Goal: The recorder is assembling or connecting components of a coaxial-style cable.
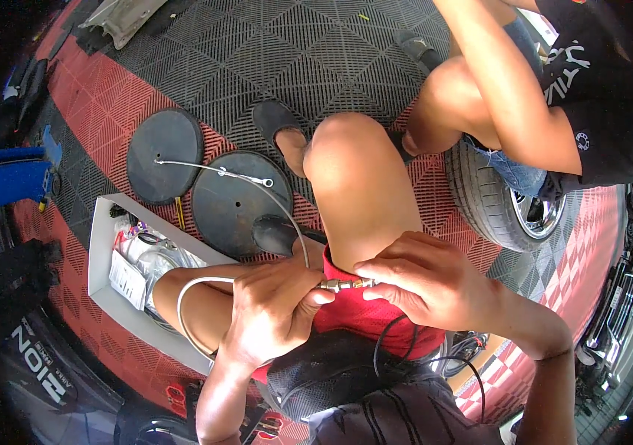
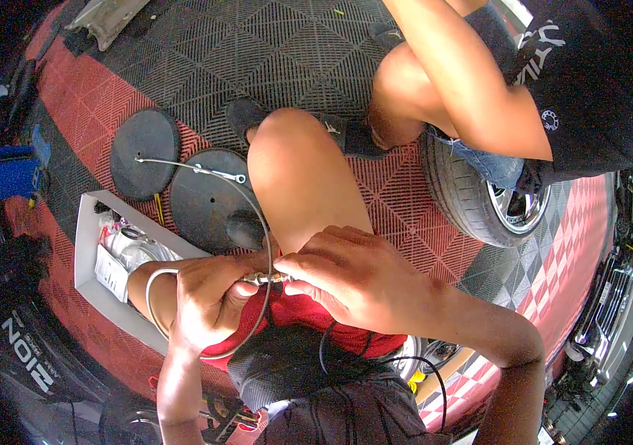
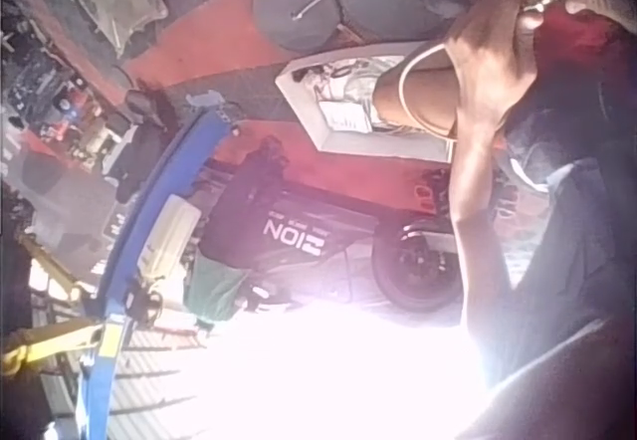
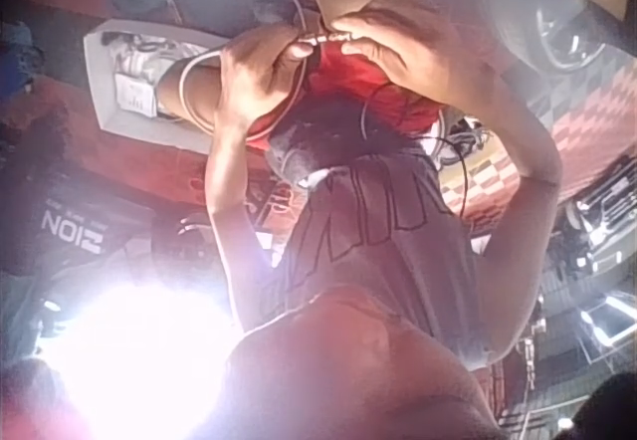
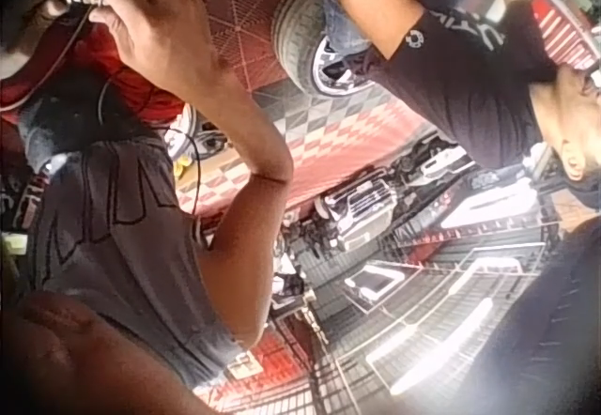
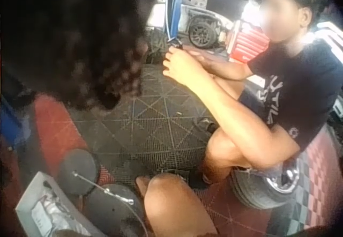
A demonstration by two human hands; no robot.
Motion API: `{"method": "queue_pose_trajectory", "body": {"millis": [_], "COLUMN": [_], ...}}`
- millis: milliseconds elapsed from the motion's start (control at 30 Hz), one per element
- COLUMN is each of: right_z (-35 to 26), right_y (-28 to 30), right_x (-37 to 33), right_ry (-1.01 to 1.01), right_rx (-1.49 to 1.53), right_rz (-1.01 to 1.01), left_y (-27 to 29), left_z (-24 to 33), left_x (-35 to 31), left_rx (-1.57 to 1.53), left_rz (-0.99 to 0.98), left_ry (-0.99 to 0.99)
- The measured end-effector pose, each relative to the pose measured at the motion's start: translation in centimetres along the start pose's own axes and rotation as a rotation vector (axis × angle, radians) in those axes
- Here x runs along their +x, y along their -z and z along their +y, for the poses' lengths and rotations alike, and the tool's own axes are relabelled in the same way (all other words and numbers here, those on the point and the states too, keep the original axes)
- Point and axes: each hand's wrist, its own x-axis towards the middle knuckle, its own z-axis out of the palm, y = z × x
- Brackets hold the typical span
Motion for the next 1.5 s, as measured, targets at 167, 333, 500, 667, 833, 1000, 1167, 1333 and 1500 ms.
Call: {"method": "queue_pose_trajectory", "body": {"millis": [167, 333, 500, 667, 833, 1000, 1167, 1333, 1500], "right_z": [0.2, 0.1, 0.2, 0.2, 0.0, 0.4, 1.2, 2.0, 2.5], "right_y": [0.1, 0.2, 0.0, 0.6, 0.8, 0.8, 0.4, 0.0, -0.2], "right_x": [0.1, 0.1, 0.0, -0.3, -0.5, -0.3, -0.1, 0.2, 0.6], "right_ry": [0.026, 0.018, 0.035, 0.068, 0.108, 0.040, -0.013, -0.084, -0.085], "right_rx": [-0.043, -0.056, -0.063, -0.181, -0.321, -0.242, -0.080, -0.032, 0.079], "right_rz": [-0.014, -0.013, 0.016, -0.085, -0.131, -0.163, -0.200, -0.236, -0.200], "left_y": [0.2, -0.1, -0.1, 0.1, 0.0, -0.3, -0.5, -0.5, -0.4], "left_z": [0.0, 0.0, 0.0, 0.3, 0.7, 0.9, 0.8, 0.6, 0.4], "left_x": [0.0, 0.0, 0.0, 0.1, 0.4, 0.7, 0.8, 0.7, 0.9], "left_rx": [0.053, 0.064, 0.069, 0.088, 0.186, 0.287, 0.360, 0.400, 0.417], "left_rz": [-0.057, -0.043, -0.046, -0.075, -0.090, -0.034, -0.070, -0.075, -0.091], "left_ry": [0.012, 0.012, -0.003, 0.023, 0.006, -0.009, -0.010, -0.030, -0.053]}}
